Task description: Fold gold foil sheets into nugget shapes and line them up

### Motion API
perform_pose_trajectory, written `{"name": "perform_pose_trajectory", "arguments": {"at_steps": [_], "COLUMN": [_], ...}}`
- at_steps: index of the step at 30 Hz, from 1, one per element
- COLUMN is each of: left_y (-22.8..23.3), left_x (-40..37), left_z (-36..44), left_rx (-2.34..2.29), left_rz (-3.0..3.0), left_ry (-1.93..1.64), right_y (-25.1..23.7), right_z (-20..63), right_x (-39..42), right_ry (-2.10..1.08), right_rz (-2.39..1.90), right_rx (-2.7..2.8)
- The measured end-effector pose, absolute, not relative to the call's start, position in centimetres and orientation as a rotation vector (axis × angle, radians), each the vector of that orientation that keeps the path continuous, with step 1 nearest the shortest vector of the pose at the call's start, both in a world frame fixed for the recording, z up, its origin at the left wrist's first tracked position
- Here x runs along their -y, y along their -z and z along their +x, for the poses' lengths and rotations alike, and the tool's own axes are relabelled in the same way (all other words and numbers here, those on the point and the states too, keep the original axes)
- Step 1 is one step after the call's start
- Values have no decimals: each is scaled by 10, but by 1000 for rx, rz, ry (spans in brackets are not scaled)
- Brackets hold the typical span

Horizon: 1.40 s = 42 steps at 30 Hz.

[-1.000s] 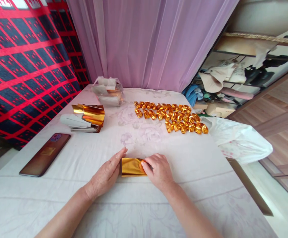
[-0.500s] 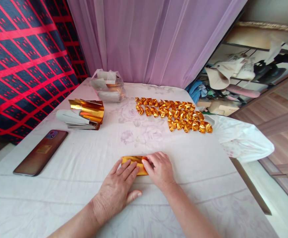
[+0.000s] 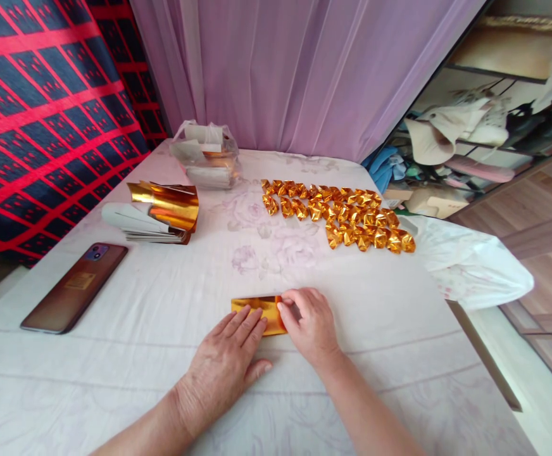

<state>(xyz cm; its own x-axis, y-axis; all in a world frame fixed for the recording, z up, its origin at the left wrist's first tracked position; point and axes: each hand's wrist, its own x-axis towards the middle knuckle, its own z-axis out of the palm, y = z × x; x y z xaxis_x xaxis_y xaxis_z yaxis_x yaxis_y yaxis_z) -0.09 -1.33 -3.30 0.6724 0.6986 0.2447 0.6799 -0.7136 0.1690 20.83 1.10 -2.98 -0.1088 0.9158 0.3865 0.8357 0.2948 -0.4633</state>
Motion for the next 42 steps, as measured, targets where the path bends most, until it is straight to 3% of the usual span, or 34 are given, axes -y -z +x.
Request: {"name": "perform_pose_trajectory", "arguments": {"at_steps": [42], "left_y": [25], "left_x": [6], "left_z": [4], "left_rx": [-1166], "left_rz": [2927], "left_ry": [-563], "right_y": [30], "right_z": [208], "right_x": [-10], "right_ry": [-62], "right_rz": [-1515], "right_rx": [2062]}}
